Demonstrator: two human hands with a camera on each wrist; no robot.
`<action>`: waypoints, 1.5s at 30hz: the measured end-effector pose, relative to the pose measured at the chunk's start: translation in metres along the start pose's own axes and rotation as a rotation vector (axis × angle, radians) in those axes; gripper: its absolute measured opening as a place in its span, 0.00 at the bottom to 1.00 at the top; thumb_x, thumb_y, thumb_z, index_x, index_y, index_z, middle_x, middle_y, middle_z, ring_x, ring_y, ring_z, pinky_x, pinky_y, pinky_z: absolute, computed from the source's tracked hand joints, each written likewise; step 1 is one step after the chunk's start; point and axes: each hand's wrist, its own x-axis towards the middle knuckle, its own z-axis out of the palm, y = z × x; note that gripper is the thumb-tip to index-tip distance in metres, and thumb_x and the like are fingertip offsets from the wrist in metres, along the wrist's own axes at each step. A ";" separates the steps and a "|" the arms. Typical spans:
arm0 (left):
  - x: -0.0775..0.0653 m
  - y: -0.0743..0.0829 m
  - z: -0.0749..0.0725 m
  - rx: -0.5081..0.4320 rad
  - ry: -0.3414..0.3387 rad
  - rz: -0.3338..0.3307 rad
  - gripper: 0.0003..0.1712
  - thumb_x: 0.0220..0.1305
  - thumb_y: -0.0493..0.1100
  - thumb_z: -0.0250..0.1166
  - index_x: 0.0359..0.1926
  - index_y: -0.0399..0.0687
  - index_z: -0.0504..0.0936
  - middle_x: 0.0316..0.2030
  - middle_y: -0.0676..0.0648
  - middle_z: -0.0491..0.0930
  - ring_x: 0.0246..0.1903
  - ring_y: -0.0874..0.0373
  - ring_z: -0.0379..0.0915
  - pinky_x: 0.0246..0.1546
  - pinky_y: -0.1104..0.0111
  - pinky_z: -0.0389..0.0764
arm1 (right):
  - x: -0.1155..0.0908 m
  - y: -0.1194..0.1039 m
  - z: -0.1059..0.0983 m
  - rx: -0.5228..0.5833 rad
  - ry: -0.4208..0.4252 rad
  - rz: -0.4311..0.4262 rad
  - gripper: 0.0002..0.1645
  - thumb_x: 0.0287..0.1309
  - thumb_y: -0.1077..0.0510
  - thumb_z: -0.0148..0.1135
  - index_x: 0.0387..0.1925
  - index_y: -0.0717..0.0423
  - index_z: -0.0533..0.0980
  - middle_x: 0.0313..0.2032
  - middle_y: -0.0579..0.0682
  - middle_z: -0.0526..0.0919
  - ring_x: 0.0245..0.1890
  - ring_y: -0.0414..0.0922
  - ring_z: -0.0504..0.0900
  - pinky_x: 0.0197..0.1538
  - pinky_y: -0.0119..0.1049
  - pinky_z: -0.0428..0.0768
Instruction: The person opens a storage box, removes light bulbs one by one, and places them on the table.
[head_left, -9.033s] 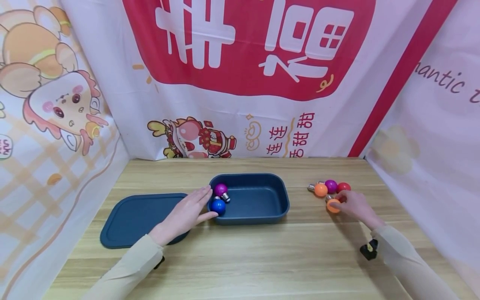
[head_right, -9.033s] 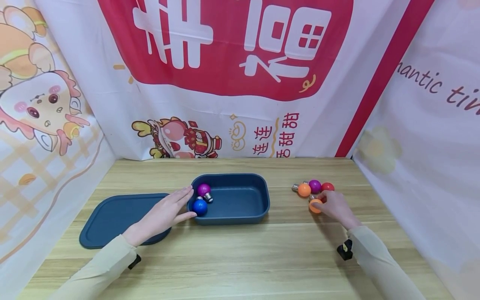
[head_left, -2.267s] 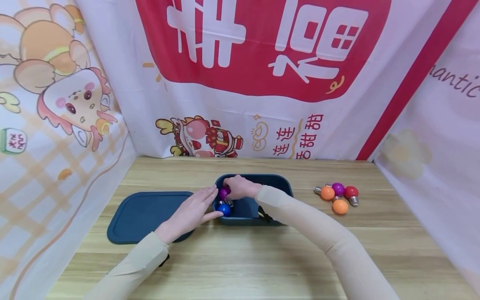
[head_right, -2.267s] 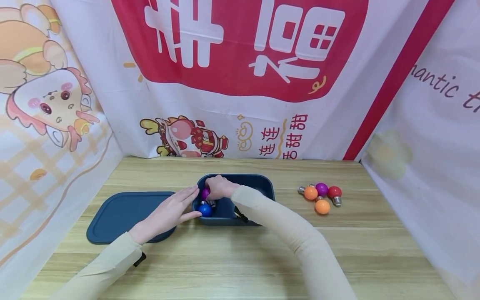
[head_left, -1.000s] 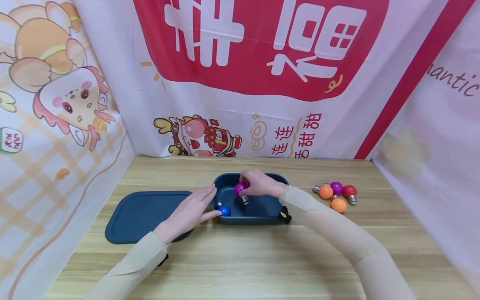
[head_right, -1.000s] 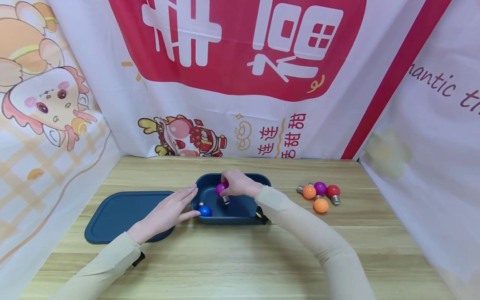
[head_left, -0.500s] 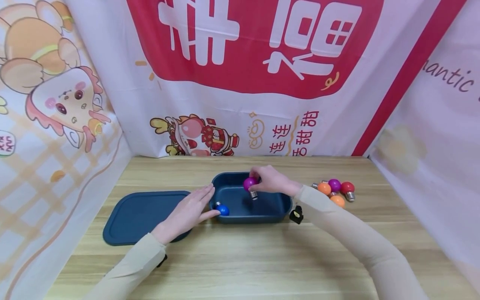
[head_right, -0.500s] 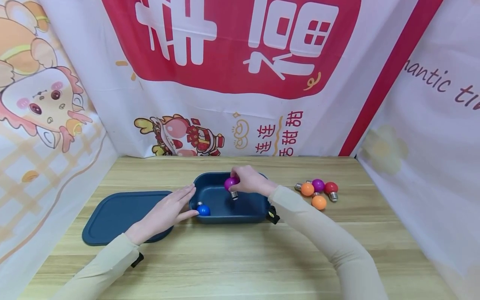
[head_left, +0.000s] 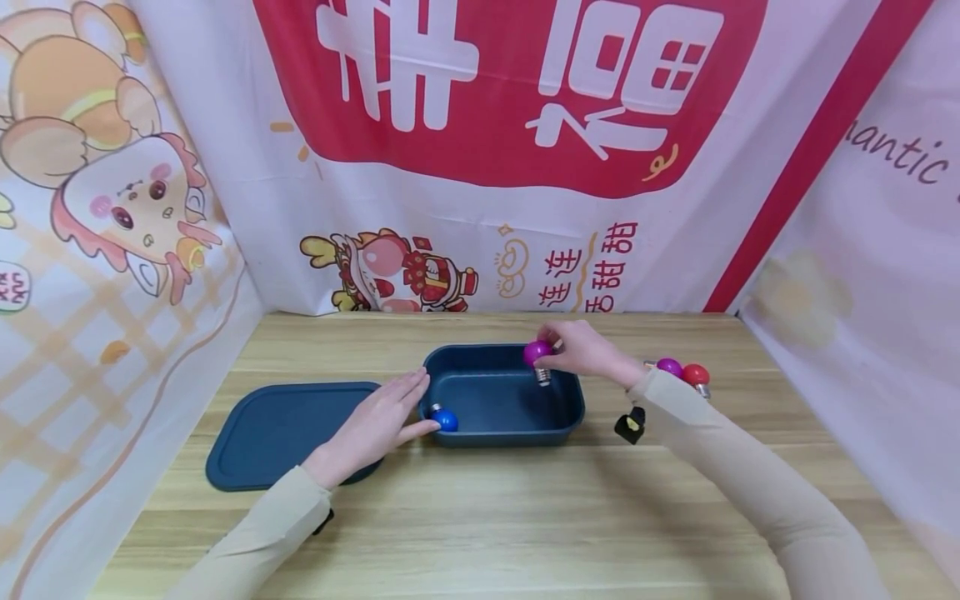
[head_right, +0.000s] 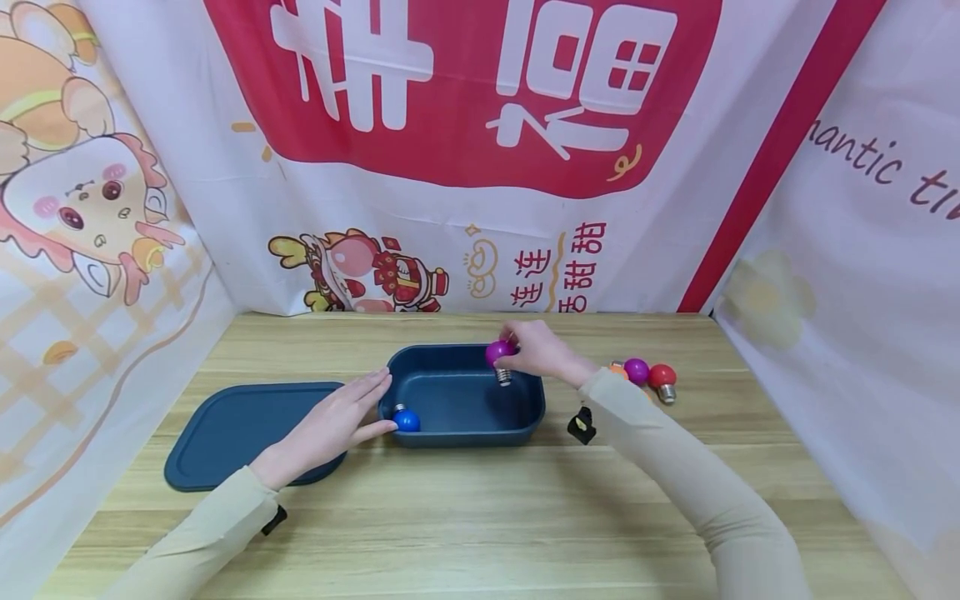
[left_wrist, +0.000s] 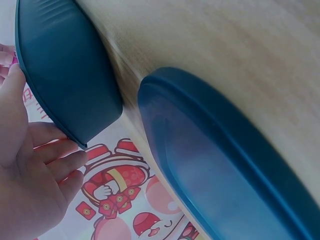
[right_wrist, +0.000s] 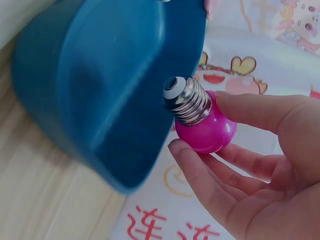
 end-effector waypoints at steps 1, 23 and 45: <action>0.000 0.000 0.000 -0.001 -0.001 -0.001 0.44 0.65 0.63 0.63 0.68 0.34 0.69 0.69 0.35 0.69 0.68 0.41 0.68 0.67 0.49 0.73 | -0.002 0.003 -0.002 0.002 0.007 0.000 0.19 0.56 0.56 0.72 0.44 0.63 0.77 0.44 0.61 0.87 0.42 0.52 0.87 0.45 0.43 0.88; 0.000 -0.001 -0.002 0.003 -0.013 0.004 0.44 0.65 0.63 0.62 0.69 0.36 0.68 0.69 0.36 0.69 0.68 0.42 0.68 0.67 0.50 0.73 | -0.053 0.066 -0.032 0.079 0.008 0.255 0.17 0.61 0.54 0.67 0.48 0.58 0.78 0.46 0.58 0.84 0.44 0.51 0.82 0.47 0.43 0.86; 0.001 -0.001 -0.002 0.005 -0.030 0.003 0.44 0.66 0.64 0.60 0.70 0.36 0.67 0.70 0.36 0.68 0.69 0.43 0.67 0.68 0.51 0.72 | -0.097 0.125 -0.054 0.000 0.058 0.373 0.29 0.62 0.47 0.66 0.54 0.65 0.75 0.51 0.68 0.81 0.47 0.59 0.81 0.47 0.52 0.84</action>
